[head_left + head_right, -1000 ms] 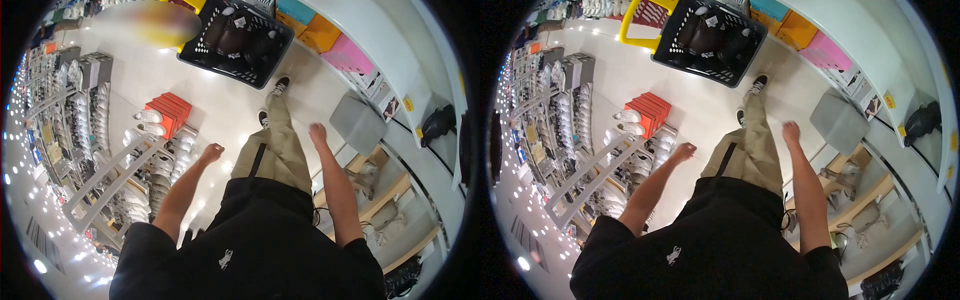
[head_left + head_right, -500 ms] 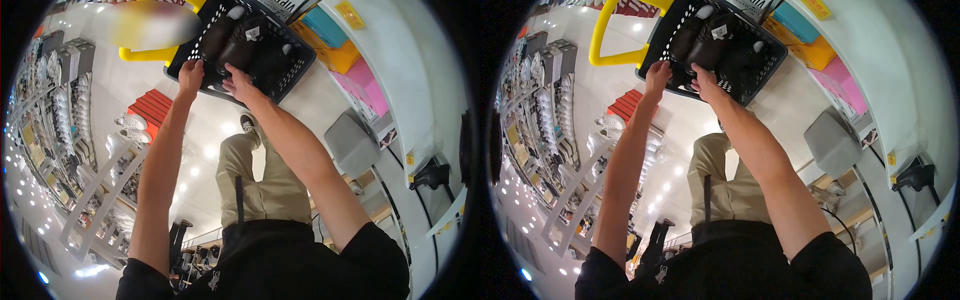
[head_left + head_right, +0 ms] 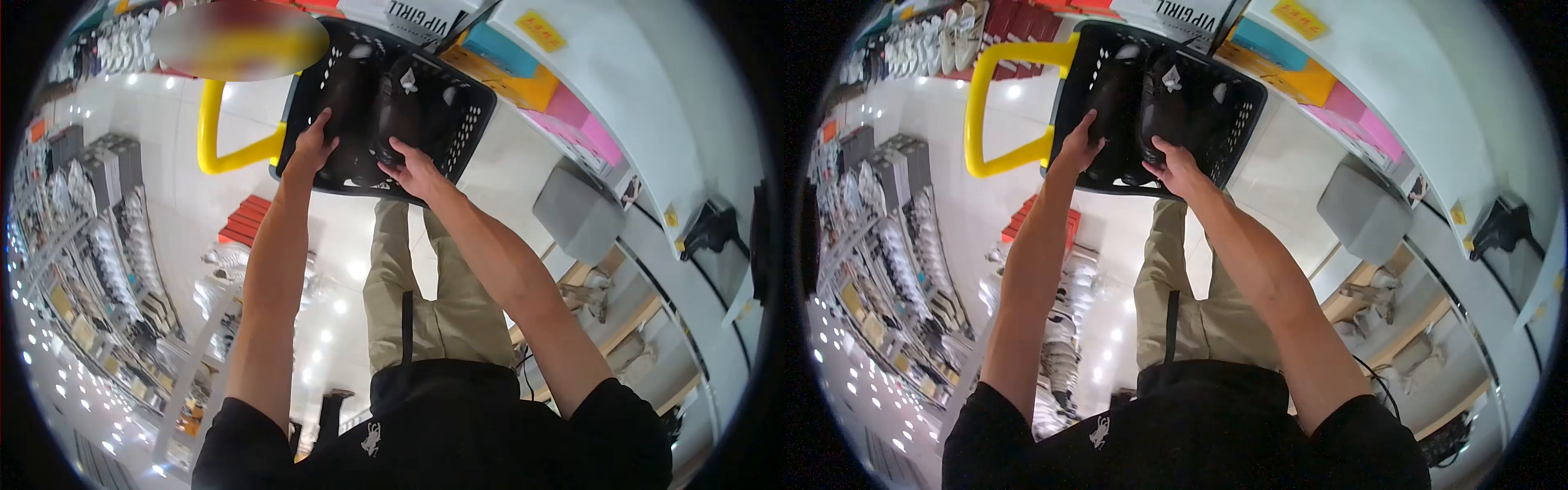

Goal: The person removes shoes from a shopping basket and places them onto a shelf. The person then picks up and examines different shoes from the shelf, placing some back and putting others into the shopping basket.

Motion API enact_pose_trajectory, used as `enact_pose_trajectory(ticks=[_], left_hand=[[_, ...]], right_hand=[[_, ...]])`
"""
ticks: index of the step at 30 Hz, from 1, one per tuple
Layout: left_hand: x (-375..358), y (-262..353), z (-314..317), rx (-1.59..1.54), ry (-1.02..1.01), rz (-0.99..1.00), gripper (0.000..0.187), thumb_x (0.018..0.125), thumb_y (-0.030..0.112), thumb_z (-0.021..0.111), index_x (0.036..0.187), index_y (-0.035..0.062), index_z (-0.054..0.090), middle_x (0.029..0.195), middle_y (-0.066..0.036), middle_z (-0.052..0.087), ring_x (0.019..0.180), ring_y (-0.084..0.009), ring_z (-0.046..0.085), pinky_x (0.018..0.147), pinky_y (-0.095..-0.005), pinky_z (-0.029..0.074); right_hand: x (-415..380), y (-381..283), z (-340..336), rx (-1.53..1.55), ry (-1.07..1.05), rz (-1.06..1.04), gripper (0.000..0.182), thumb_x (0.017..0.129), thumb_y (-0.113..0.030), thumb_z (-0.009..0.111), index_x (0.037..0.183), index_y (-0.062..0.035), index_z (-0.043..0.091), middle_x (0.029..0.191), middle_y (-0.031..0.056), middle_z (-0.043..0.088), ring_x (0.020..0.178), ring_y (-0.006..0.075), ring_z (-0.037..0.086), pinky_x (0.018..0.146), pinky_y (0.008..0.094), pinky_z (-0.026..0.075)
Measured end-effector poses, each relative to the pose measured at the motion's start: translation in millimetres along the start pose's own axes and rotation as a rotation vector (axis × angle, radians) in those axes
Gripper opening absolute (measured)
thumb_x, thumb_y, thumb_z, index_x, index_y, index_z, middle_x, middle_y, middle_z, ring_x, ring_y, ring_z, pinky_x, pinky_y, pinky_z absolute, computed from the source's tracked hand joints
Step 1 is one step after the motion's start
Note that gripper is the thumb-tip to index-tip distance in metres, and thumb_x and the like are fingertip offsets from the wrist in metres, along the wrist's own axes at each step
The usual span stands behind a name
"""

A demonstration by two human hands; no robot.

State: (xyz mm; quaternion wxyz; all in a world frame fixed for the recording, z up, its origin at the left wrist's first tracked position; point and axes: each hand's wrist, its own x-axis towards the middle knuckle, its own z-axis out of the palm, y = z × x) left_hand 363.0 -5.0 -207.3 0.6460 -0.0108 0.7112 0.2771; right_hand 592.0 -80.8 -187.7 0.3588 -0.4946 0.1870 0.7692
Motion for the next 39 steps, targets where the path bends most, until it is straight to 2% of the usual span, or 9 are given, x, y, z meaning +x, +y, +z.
enact_pose_trajectory(ticks=[6, 12, 15, 16, 18, 21, 26, 32, 39], left_hand=[[-58.1, 30.1, 7.6, 0.135, 0.039, 0.045, 0.039, 0.09, 0.039, 0.074, 0.118, 0.0134, 0.063, 0.116, -0.002, 0.065, 0.102, -0.0181, 0.062, 0.081, -0.0303, 0.053], [-156.1, -2.6, -8.8, 0.074, -0.272, 0.008, 0.031, 0.093, 0.033, 0.071, 0.117, 0.014, 0.061, 0.115, -0.001, 0.065, 0.1, -0.0164, 0.061, 0.079, -0.0318, 0.052], [-190.0, -34.6, -31.7, 0.002, -0.601, -0.112, 0.027, 0.096, 0.028, 0.068, 0.12, 0.0151, 0.061, 0.109, -0.001, 0.068, 0.096, -0.0143, 0.063, 0.074, -0.0339, 0.051], [-217.4, -37.0, -32.4, -0.032, -0.68, -0.187, 0.032, 0.098, 0.026, 0.064, 0.126, 0.0105, 0.059, 0.119, -0.004, 0.067, 0.106, -0.0172, 0.063, 0.084, -0.0361, 0.053], [-262.8, -46.2, -28.0, 0.013, -0.719, -0.213, 0.047, 0.099, 0.022, 0.061, 0.139, -0.0007, 0.049, 0.135, -0.011, 0.06, 0.126, -0.0243, 0.055, 0.115, -0.0402, 0.037], [-285.6, -61.7, -29.7, 0.237, -0.827, -0.222, 0.064, 0.09, 0.018, 0.073, 0.143, -0.0034, 0.044, 0.136, -0.01, 0.058, 0.125, -0.0232, 0.054, 0.112, -0.0381, 0.038], [-305.0, -95.3, -13.3, 0.474, -0.926, -0.256, 0.061, 0.091, 0.018, 0.069, 0.144, 0.0002, 0.042, 0.137, -0.012, 0.058, 0.128, -0.0266, 0.054, 0.114, -0.0425, 0.037], [-360.9, -108.1, 29.5, 0.683, -0.93, -0.308, 0.057, 0.087, 0.007, 0.072, 0.138, 0.0035, 0.047, 0.128, -0.009, 0.062, 0.121, -0.0237, 0.057, 0.108, -0.0402, 0.043], [-414.4, -169.4, 126.1, 0.678, -0.944, -0.143, 0.063, 0.082, 0.008, 0.079, 0.136, 0.0062, 0.048, 0.124, -0.006, 0.062, 0.117, -0.0209, 0.06, 0.105, -0.0393, 0.046]], right_hand=[[-66.8, -22.0, 2.1, -0.009, -0.049, -0.011, 0.035, 0.092, -0.018, 0.073, 0.121, -0.0069, 0.057, 0.122, 0.0098, 0.061, 0.109, 0.0245, 0.061, 0.094, 0.0416, 0.057], [-181.6, -7.6, -40.6, -0.09, 0.05, -0.118, 0.047, 0.093, -0.023, 0.072, 0.132, -0.0096, 0.05, 0.126, 0.0085, 0.061, 0.113, 0.0225, 0.061, 0.095, 0.0422, 0.055], [-260.7, 7.1, -68.4, -0.027, -0.089, -0.229, 0.049, 0.094, -0.02, 0.07, 0.136, -0.0058, 0.047, 0.129, 0.0088, 0.06, 0.117, 0.0236, 0.06, 0.099, 0.0456, 0.054], [-286.6, 10.6, -75.5, 0.017, -0.097, -0.237, 0.05, 0.095, -0.018, 0.069, 0.137, -0.0045, 0.046, 0.13, 0.0089, 0.059, 0.118, 0.0242, 0.06, 0.1, 0.0472, 0.053], [-338.9, 30.3, -91.3, 0.108, -0.106, -0.259, 0.05, 0.096, -0.016, 0.067, 0.139, -0.0018, 0.044, 0.132, 0.0092, 0.058, 0.12, 0.0255, 0.059, 0.103, 0.0504, 0.052], [-383.4, 59.0, -115.2, 0.118, 0.029, -0.326, 0.051, 0.095, -0.01, 0.066, 0.138, 0.0018, 0.041, 0.133, 0.0122, 0.057, 0.118, 0.0279, 0.06, 0.099, 0.0511, 0.055], [-395.4, 88.1, -155.3, 0.255, 0.217, -0.401, 0.047, 0.095, -0.011, 0.065, 0.136, -0.0015, 0.043, 0.13, 0.0139, 0.056, 0.116, 0.0277, 0.061, 0.093, 0.0473, 0.057], [-416.5, 98.5, -210.5, 0.328, 0.223, -0.47, 0.048, 0.093, -0.016, 0.069, 0.13, 0.0027, 0.045, 0.12, 0.0167, 0.062, 0.103, 0.0284, 0.066, 0.085, 0.0421, 0.059], [-455.6, 31.9, -325.7, 0.433, 0.122, -0.676, 0.045, 0.093, -0.019, 0.07, 0.128, -0.0024, 0.049, 0.117, 0.0118, 0.063, 0.101, 0.0235, 0.065, 0.084, 0.0368, 0.059]])
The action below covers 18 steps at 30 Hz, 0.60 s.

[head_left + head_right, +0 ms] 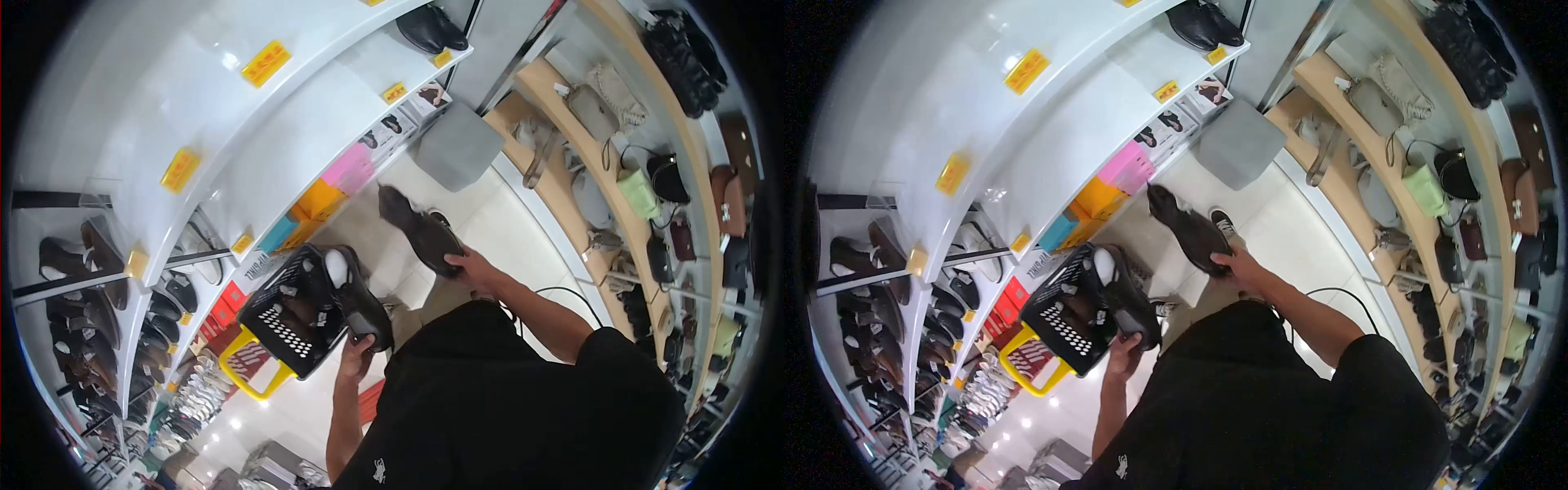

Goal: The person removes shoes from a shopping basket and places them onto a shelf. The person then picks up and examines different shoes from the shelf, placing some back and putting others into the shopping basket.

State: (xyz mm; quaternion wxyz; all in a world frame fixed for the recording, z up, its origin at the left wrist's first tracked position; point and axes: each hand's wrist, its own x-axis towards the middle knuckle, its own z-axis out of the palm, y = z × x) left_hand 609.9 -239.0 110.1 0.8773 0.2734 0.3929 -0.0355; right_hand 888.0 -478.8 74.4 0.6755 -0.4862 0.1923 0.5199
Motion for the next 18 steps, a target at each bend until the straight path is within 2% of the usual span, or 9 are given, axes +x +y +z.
enact_pose_trajectory(ticks=[1, 4, 8, 11, 14, 18], left_hand=[[16.7, -6.6, 11.1, 0.003, -0.034, 0.025, 0.064, 0.083, 0.008, 0.078, 0.138, 0.0056, 0.047, 0.126, -0.007, 0.061, 0.118, -0.0212, 0.059, 0.105, -0.0392, 0.045], [47.6, -12.5, 76.9, -0.045, 0.028, 0.046, 0.064, 0.083, 0.007, 0.076, 0.139, 0.0052, 0.045, 0.128, -0.007, 0.059, 0.121, -0.0218, 0.057, 0.107, -0.0393, 0.043], [80.7, -35.1, 150.7, -0.155, 0.051, 0.059, 0.066, 0.083, 0.007, 0.077, 0.14, 0.0045, 0.043, 0.129, -0.008, 0.059, 0.123, -0.0227, 0.055, 0.109, -0.0393, 0.041], [93.2, -41.1, 198.2, -0.186, 0.081, 0.064, 0.07, 0.081, 0.009, 0.079, 0.14, 0.004, 0.042, 0.131, -0.009, 0.057, 0.122, -0.0228, 0.056, 0.108, -0.0391, 0.042], [97.5, -35.0, 227.4, -0.172, 0.088, 0.106, 0.071, 0.081, 0.009, 0.079, 0.141, 0.0039, 0.041, 0.131, -0.008, 0.056, 0.121, -0.0226, 0.056, 0.108, -0.0392, 0.042], [102.3, -41.0, 238.8, -0.187, 0.164, 0.164, 0.069, 0.081, 0.007, 0.078, 0.14, 0.0041, 0.041, 0.128, -0.008, 0.057, 0.118, -0.0226, 0.057, 0.107, -0.0386, 0.044]], right_hand=[[6.3, -28.9, -12.3, -0.052, 0.046, 0.015, 0.045, 0.092, -0.019, 0.071, 0.129, -0.0031, 0.049, 0.118, 0.0101, 0.062, 0.102, 0.0228, 0.064, 0.086, 0.0403, 0.059], [67.6, -97.2, -60.8, -0.004, 0.009, -0.094, 0.05, 0.091, -0.019, 0.073, 0.131, -0.0049, 0.047, 0.121, 0.0091, 0.06, 0.103, 0.0227, 0.063, 0.086, 0.0443, 0.059], [124.3, -220.8, -66.5, -0.082, -0.093, -0.22, 0.055, 0.091, -0.018, 0.074, 0.134, -0.0071, 0.042, 0.124, 0.0098, 0.059, 0.106, 0.0235, 0.062, 0.089, 0.0452, 0.058], [172.5, -289.6, -57.8, -0.078, -0.134, -0.243, 0.049, 0.091, -0.017, 0.073, 0.129, -0.0062, 0.044, 0.122, 0.0099, 0.061, 0.106, 0.0222, 0.063, 0.091, 0.0448, 0.057], [222.1, -328.3, -49.1, -0.056, -0.185, -0.245, 0.045, 0.091, -0.016, 0.073, 0.125, -0.0062, 0.045, 0.12, 0.0103, 0.062, 0.106, 0.0218, 0.064, 0.091, 0.0442, 0.058], [286.5, -345.3, -44.2, 0.02, -0.181, -0.218, 0.043, 0.09, -0.013, 0.074, 0.122, -0.0068, 0.046, 0.115, 0.011, 0.064, 0.103, 0.023, 0.066, 0.09, 0.0451, 0.058]])
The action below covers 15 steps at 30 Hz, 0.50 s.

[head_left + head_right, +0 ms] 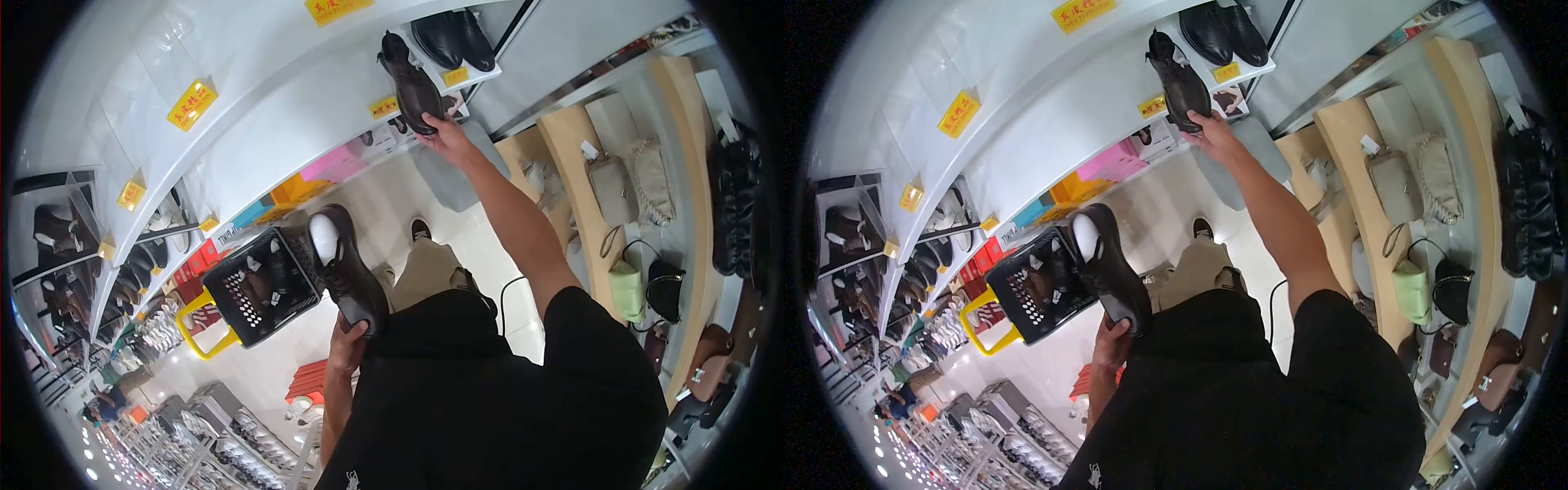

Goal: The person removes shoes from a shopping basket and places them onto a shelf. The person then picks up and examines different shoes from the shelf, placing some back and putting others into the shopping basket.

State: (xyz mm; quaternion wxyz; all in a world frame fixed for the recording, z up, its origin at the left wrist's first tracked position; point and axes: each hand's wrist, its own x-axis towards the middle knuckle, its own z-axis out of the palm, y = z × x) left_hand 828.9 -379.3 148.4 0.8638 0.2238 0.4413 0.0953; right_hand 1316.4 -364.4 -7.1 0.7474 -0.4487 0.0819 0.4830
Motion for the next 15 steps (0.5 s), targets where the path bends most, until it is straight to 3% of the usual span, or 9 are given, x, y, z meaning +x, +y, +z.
enact_pose_trajectory(ticks=[8, 15], left_hand=[[6.9, -3.5, 17.6, -0.031, 0.091, 0.019, 0.066, 0.083, 0.006, 0.075, 0.14, 0.0041, 0.042, 0.128, -0.009, 0.057, 0.119, -0.0235, 0.057, 0.106, -0.0395, 0.045], [16.5, -4.2, 29.2, -0.038, 0.108, 0.021, 0.063, 0.085, 0.004, 0.072, 0.14, 0.0039, 0.041, 0.129, -0.01, 0.057, 0.119, -0.024, 0.057, 0.106, -0.0406, 0.044]], right_hand=[[72.3, -16.8, -1.6, 0.01, 0.078, 0.033, 0.033, 0.09, -0.012, 0.074, 0.117, -0.0075, 0.055, 0.111, 0.0111, 0.065, 0.099, 0.0246, 0.066, 0.084, 0.0429, 0.061], [121.9, -41.2, -3.4, -0.059, -0.013, 0.094, 0.038, 0.09, -0.017, 0.076, 0.119, -0.003, 0.055, 0.112, 0.0117, 0.064, 0.101, 0.0264, 0.064, 0.087, 0.0406, 0.06]])
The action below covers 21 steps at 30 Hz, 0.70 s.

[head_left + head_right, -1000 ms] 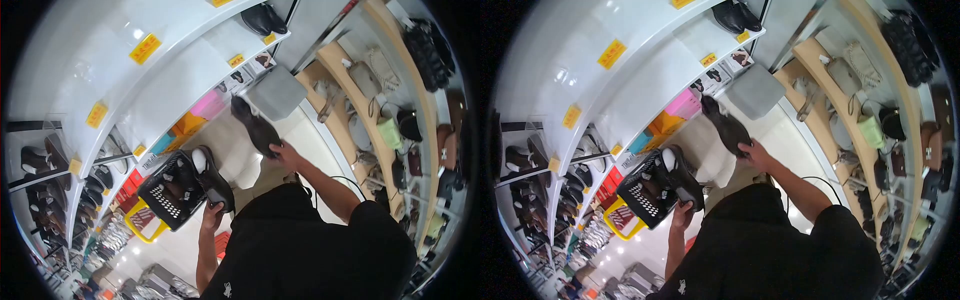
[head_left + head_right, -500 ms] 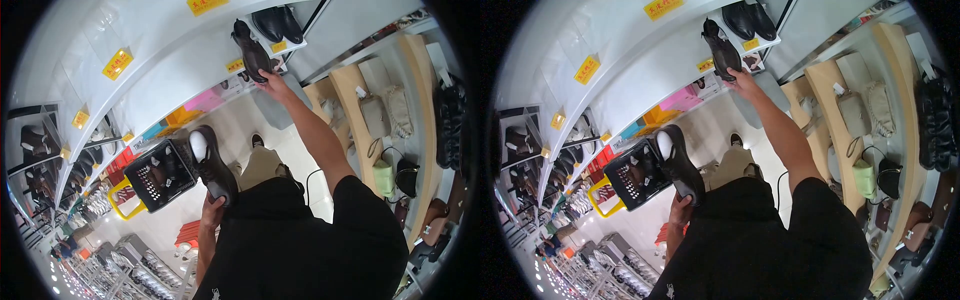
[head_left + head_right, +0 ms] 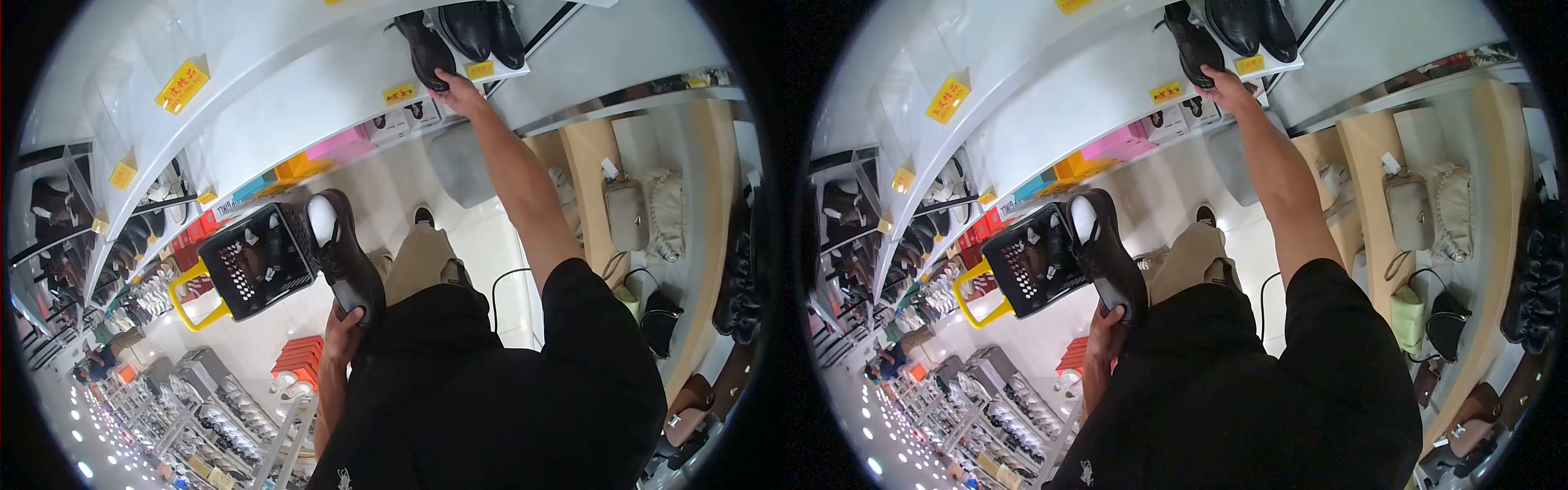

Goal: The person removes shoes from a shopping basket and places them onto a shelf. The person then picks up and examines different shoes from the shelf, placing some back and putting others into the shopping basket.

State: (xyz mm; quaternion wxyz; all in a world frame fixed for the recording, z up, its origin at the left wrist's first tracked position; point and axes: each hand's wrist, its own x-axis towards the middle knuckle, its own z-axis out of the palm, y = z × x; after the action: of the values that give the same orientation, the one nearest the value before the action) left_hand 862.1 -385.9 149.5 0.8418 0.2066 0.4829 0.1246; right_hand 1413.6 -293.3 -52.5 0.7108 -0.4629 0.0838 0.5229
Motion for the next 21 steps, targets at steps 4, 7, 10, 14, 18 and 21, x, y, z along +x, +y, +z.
enact_pose_trajectory(ticks=[4, 7, 10, 14, 18, 21], left_hand=[[6.7, 6.8, 7.2, 0.019, -0.01, -0.002, 0.064, 0.086, 0.005, 0.072, 0.141, 0.0035, 0.04, 0.13, -0.01, 0.057, 0.121, -0.0244, 0.056, 0.107, -0.0412, 0.044], [11.7, 12.0, 12.3, 0.024, -0.022, -0.01, 0.065, 0.086, 0.006, 0.072, 0.142, 0.0027, 0.039, 0.131, -0.011, 0.056, 0.122, -0.0249, 0.055, 0.108, -0.0417, 0.043], [19.5, 15.2, 16.4, 0.035, -0.031, 0.0, 0.067, 0.086, 0.009, 0.074, 0.143, 0.0023, 0.039, 0.134, -0.011, 0.055, 0.125, -0.0254, 0.054, 0.11, -0.0417, 0.041], [37.5, 19.8, 33.1, 0.038, -0.046, 0.049, 0.067, 0.087, 0.01, 0.073, 0.144, 0.0019, 0.038, 0.136, -0.012, 0.054, 0.127, -0.0264, 0.052, 0.111, -0.042, 0.04], [68.1, 30.9, 64.5, 0.021, -0.043, 0.057, 0.062, 0.089, 0.013, 0.073, 0.141, 0.0041, 0.042, 0.137, -0.009, 0.054, 0.127, -0.025, 0.053, 0.114, -0.0413, 0.037], [90.5, 30.7, 79.5, 0.064, -0.073, 0.06, 0.06, 0.091, 0.012, 0.071, 0.141, 0.0037, 0.039, 0.136, -0.012, 0.054, 0.127, -0.0254, 0.053, 0.113, -0.0413, 0.039]], right_hand=[[3.1, -4.9, 26.7, -0.112, 0.156, -0.081, 0.047, 0.088, -0.02, 0.078, 0.123, 0.0001, 0.054, 0.124, 0.0151, 0.057, 0.108, 0.028, 0.061, 0.087, 0.0415, 0.061], [18.6, 12.8, 25.6, -0.351, 0.382, -0.272, 0.066, 0.081, -0.025, 0.082, 0.132, 0.0023, 0.05, 0.133, 0.024, 0.049, 0.115, 0.0346, 0.059, 0.091, 0.0433, 0.058], [15.6, 26.7, 16.4, -0.671, 0.533, -0.388, 0.075, 0.077, -0.029, 0.081, 0.137, 0.0037, 0.049, 0.133, 0.0302, 0.048, 0.116, 0.0408, 0.058, 0.098, 0.0442, 0.052], [-44.7, 49.2, 24.1, -0.917, 0.603, -0.539, 0.065, 0.081, -0.032, 0.076, 0.132, 0.0034, 0.055, 0.122, 0.027, 0.056, 0.111, 0.0368, 0.06, 0.095, 0.043, 0.052], [-183.0, 93.9, 39.5, -0.569, -0.238, 0.056, 0.046, 0.095, -0.039, 0.064, 0.123, -0.0021, 0.061, 0.113, 0.0082, 0.063, 0.098, 0.0142, 0.064, 0.083, 0.0297, 0.051], [-277.7, 106.7, 69.6, -0.528, -0.463, 0.219, 0.081, 0.092, -0.035, 0.071, 0.149, 0.0064, 0.031, 0.136, 0.0192, 0.054, 0.121, 0.0236, 0.057, 0.104, 0.0375, 0.045]])
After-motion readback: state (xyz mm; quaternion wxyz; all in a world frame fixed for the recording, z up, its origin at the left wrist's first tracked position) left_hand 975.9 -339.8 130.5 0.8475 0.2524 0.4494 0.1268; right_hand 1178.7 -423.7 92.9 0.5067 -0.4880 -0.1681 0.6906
